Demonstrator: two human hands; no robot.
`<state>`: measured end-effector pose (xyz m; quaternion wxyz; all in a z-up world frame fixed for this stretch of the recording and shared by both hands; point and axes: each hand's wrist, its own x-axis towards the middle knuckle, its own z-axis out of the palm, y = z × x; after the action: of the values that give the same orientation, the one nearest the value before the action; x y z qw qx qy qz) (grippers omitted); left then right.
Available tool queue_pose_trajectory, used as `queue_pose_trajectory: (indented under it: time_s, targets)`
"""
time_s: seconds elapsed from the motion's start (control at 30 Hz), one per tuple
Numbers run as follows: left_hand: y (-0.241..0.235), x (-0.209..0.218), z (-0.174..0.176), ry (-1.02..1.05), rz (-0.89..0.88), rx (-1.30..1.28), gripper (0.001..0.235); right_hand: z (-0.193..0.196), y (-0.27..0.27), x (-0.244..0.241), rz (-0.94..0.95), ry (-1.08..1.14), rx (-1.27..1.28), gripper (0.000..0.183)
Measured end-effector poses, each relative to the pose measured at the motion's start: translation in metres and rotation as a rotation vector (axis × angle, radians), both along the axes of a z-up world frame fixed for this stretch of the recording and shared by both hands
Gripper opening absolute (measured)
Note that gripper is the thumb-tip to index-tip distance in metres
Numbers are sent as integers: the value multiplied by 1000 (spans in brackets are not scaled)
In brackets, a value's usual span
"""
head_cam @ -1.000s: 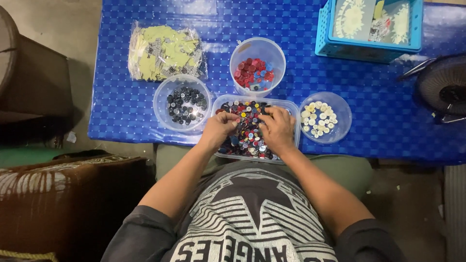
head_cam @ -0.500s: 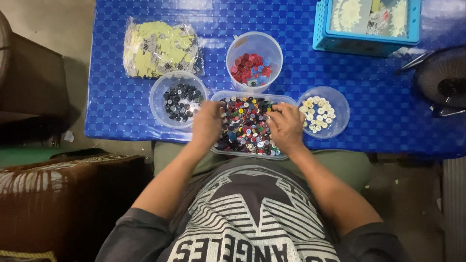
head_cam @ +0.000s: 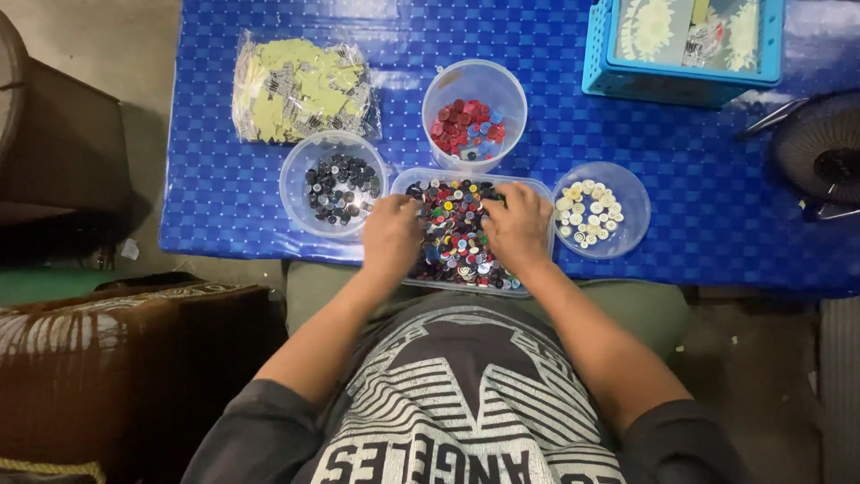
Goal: Sorting various colored buttons from a central container into separate bowls based on their characteristics.
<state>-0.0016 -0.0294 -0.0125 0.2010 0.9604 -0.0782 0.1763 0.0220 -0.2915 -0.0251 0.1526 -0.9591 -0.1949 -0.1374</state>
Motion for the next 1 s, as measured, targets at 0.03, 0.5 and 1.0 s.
queue_pose_trajectory:
  time_s: [0.03, 0.5, 1.0]
  targets:
    - [-8, 0, -4, -24, -60, 42, 22, -6, -1, 2, -28, 49, -77, 26]
    - [-13, -8, -29, -39, -121, 146, 16, -2, -37, -10, 100, 319, 331, 14]
    - [-20, -6, -30, -40, -86, 113, 17, 65, -38, -16, -371, 1183, 1295, 10]
